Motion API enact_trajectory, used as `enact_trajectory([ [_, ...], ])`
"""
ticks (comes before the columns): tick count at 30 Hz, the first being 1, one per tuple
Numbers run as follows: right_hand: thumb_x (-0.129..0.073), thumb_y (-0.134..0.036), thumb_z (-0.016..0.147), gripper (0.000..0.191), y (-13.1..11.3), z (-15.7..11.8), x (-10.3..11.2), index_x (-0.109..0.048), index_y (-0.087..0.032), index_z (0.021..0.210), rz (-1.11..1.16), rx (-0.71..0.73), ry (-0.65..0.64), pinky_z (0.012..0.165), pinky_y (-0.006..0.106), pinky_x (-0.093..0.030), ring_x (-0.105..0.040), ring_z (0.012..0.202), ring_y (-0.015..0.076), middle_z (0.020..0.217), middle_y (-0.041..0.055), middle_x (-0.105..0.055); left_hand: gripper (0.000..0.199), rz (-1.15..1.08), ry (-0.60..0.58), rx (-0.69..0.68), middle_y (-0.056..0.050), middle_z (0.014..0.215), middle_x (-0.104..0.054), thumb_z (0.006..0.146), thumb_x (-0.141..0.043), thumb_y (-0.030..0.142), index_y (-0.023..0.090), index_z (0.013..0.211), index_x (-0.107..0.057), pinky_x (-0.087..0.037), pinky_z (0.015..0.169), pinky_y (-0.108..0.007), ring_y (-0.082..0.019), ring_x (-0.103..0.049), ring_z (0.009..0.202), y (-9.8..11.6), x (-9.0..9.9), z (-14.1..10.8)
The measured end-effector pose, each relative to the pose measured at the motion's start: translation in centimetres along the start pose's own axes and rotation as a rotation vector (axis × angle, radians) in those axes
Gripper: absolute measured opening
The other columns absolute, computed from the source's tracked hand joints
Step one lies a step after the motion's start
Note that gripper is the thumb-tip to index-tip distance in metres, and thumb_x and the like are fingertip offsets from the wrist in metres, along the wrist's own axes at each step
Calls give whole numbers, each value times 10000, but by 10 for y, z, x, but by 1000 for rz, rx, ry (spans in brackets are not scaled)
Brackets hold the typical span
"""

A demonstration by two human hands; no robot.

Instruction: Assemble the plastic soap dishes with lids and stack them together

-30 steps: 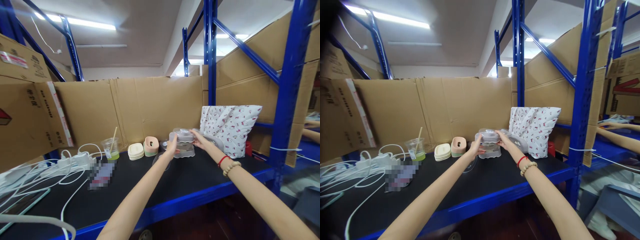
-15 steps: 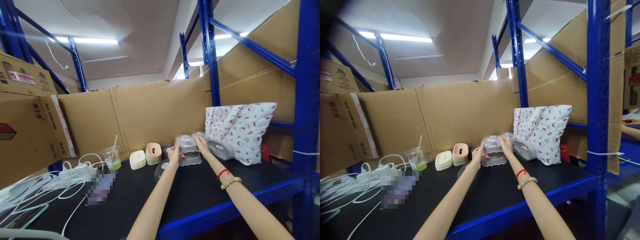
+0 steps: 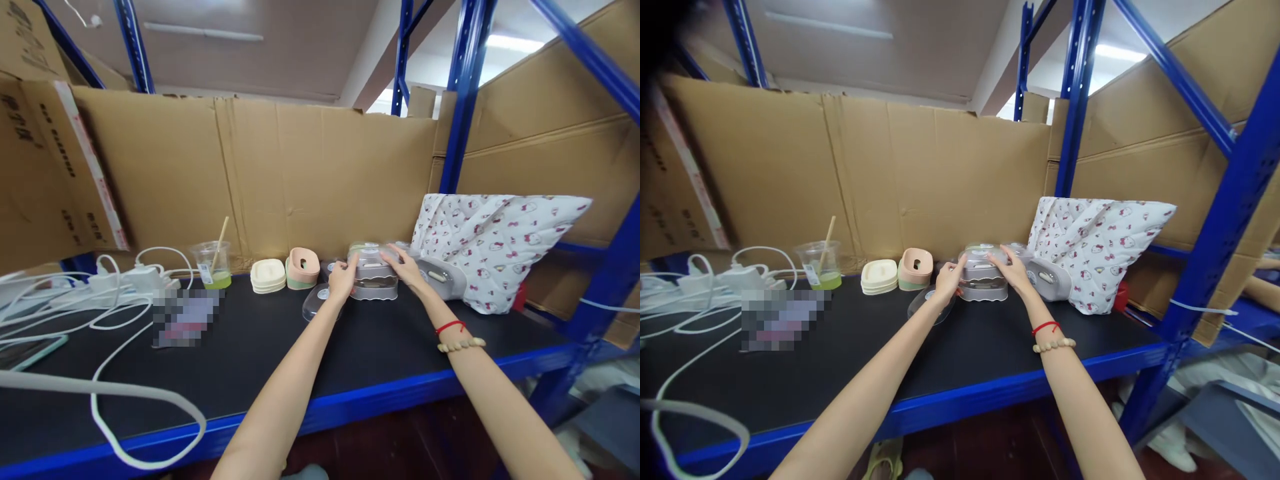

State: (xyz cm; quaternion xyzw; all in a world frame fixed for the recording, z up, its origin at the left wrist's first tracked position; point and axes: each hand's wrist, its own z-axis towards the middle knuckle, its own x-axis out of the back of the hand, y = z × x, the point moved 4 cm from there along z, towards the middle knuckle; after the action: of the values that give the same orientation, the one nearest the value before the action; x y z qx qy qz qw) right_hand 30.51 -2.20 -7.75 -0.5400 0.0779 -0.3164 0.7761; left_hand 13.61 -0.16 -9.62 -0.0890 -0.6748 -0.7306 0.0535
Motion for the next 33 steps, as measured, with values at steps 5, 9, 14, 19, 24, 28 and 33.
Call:
enact_trajectory([
  [5, -676, -502, 573, 536, 0, -2, -5, -636, -209, 1019, -59, 10, -49, 1039, 369, -376, -505, 1146, 202, 1179, 37, -581, 479, 0, -103, -15, 40, 500, -530, 867, -441, 472, 154, 1223, -472, -393, 432, -196, -87, -429, 313, -4, 0, 4],
  [9, -682, -471, 573, 498, -3, -3, -6, -633, -197, 987, -66, -8, -52, 1006, 330, -405, -516, 1131, 181, 1137, 39, -602, 494, -6, -162, -14, 51, 482, -517, 887, -411, 425, 173, 1311, -411, -385, 428, -197, -91, -429, 304, -5, -3, 6],
  [14, -655, -462, 604, 457, -1, -4, -3, -636, -203, 980, -98, 9, -31, 1009, 340, -398, -505, 1140, 182, 1135, 35, -600, 491, 116, -135, -33, -19, 620, -620, 908, -324, 454, 193, 1305, -448, -455, 554, -257, -144, -550, 435, -2, 0, 4],
  [19, -608, -581, 606, 546, 0, -2, -3, -634, -185, 982, -90, 124, 0, 1009, 351, -395, -492, 1146, 192, 1130, 55, -599, 448, 207, -37, -41, -112, 1148, -582, 897, -360, 452, 232, 1245, -538, -472, 781, -328, -244, -621, 913, 4, 9, -2],
  [24, -585, -641, 570, 606, 0, 0, -2, -634, -171, 950, -45, 146, 9, 1009, 343, -392, -497, 1135, 193, 1116, 67, -601, 431, 186, -10, -80, -85, 1303, -461, 897, -382, 448, 263, 1257, -530, -394, 946, -354, -256, -511, 1128, 6, 8, -1],
  [28, -631, -608, 538, 569, 1, -1, -1, -638, -177, 908, -71, 99, 7, 998, 365, -394, -518, 1094, 201, 1081, 58, -617, 441, 72, -1, -103, -76, 1266, -498, 861, -456, 462, 251, 1236, -553, -467, 828, -315, -248, -562, 1040, -1, 4, 7],
  [33, -638, -564, 570, 510, 2, -2, -2, -626, -175, 899, -96, 85, 7, 978, 369, -397, -528, 1074, 201, 1044, 56, -626, 441, -56, -8, -73, -61, 1204, -555, 833, -515, 455, 252, 1221, -568, -494, 720, -273, -223, -601, 939, -9, 0, 14],
])
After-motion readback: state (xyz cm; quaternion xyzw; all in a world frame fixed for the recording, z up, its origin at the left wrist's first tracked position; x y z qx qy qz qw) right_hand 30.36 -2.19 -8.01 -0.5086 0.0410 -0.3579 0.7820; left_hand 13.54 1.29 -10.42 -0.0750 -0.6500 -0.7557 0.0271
